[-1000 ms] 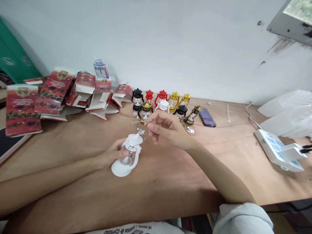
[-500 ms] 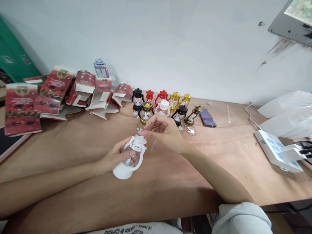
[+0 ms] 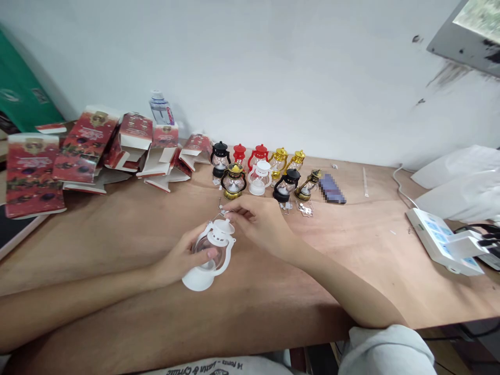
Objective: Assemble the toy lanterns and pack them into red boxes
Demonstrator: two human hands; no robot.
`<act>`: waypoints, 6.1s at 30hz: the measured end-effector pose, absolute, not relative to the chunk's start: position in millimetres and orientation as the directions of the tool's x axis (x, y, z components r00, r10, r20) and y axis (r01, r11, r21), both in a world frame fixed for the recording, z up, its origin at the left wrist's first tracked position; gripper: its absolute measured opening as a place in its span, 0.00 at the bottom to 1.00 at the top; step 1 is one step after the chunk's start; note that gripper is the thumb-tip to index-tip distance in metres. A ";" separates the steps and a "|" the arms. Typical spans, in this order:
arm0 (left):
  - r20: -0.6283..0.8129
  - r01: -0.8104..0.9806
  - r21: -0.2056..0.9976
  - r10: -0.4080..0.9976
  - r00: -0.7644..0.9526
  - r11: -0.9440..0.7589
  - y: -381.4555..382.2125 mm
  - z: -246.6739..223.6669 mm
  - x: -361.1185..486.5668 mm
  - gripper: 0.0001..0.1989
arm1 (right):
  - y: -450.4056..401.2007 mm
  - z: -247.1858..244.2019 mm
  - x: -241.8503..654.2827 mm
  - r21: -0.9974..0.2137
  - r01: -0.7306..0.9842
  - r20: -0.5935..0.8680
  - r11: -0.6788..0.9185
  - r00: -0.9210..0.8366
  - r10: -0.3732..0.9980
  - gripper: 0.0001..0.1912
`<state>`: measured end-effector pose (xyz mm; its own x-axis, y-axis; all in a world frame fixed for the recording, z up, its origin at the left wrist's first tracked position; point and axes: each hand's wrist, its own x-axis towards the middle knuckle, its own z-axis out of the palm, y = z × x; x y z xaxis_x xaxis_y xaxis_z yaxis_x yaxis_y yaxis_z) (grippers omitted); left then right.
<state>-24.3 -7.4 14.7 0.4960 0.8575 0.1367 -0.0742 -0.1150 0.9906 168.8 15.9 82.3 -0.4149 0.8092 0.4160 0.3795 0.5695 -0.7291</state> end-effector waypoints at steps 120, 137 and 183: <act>0.430 0.235 0.671 0.627 0.650 -0.703 -18.1 17.8 -25.5 0.21 | 40.7 100.5 193.8 -0.935 0.313 -0.181 0.169 -0.828 0.531 0.05; 0.346 0.292 0.737 0.712 0.611 -0.609 -23.0 26.1 -23.7 0.17 | 38.1 106.3 194.5 -0.891 0.410 -0.222 0.195 -0.768 0.601 0.04; 0.186 0.032 0.971 0.831 0.524 -0.237 -30.1 11.4 -21.5 0.21 | -45.9 136.7 185.0 -0.601 0.203 -0.038 0.773 -0.973 0.227 0.15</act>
<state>-21.5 -30.1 11.4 0.5242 0.8310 0.1862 0.0315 -0.2374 0.9709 185.0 -45.9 136.7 -0.9732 0.2268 -0.0377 0.2035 0.7732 -0.6007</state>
